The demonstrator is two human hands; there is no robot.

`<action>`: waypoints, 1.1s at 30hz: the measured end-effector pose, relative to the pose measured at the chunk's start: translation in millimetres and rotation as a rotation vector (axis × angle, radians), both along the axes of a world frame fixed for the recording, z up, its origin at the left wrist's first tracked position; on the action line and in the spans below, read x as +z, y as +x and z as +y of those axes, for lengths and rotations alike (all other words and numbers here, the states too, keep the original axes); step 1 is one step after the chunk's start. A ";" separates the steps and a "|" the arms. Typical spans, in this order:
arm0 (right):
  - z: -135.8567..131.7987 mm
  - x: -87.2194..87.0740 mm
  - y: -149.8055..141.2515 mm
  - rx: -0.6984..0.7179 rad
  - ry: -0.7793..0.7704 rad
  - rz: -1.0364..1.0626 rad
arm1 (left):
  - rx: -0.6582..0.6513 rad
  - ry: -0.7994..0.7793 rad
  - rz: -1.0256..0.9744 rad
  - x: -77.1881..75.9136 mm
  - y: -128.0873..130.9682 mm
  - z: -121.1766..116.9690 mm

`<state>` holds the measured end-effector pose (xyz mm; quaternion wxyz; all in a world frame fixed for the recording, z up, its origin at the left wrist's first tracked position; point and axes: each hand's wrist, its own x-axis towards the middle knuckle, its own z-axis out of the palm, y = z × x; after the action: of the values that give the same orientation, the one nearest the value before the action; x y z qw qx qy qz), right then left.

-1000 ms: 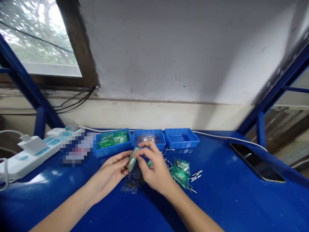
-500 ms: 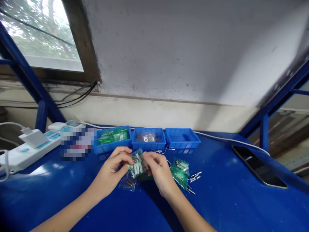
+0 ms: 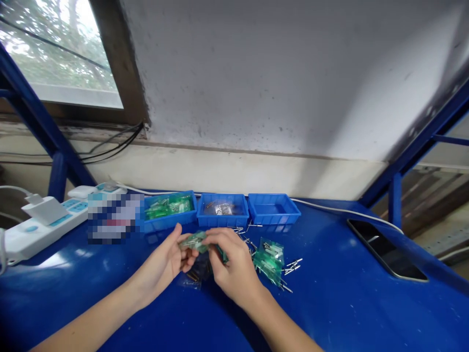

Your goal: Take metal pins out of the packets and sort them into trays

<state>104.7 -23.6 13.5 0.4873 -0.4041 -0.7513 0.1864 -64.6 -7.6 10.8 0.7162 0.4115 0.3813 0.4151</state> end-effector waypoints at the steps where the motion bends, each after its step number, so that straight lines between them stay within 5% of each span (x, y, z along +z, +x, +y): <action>1: -0.1 -0.4 0.0 0.014 0.013 -0.028 | 0.017 0.024 -0.005 0.0 -0.1 0.3; 5: 0.4 1.0 -0.2 -0.049 -0.074 -0.066 | 0.079 0.329 0.261 0.9 -2.0 0.9; 9: 0.8 8.0 -0.5 0.004 -0.299 0.107 | 0.157 0.688 0.531 2.6 -3.9 -2.1; 13: 3.8 7.5 -1.8 0.108 -0.504 0.284 | 0.187 0.828 0.631 2.3 -2.8 -8.6; 15: 5.4 4.0 -2.2 0.079 -0.517 0.298 | 0.180 0.826 0.666 1.3 -1.4 -10.6; 18: 5.5 1.0 -1.7 -0.049 -0.310 0.182 | 0.165 0.734 0.646 1.1 0.1 -10.5; 22: 2.1 2.6 -0.2 -0.099 -0.014 0.031 | 0.144 0.388 0.401 5.1 0.1 -7.0; 26: -1.0 1.3 -0.3 -0.005 0.092 -0.025 | 0.071 0.065 0.093 7.4 -0.1 -4.2; 33: -3.5 4.2 -1.2 -0.035 -0.117 -0.054 | 0.163 0.307 0.226 5.1 -2.8 0.1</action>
<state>103.5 -27.1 17.7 0.4455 -0.4498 -0.7449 0.2106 -67.5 -7.5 15.9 0.5616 0.5277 0.4234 0.4762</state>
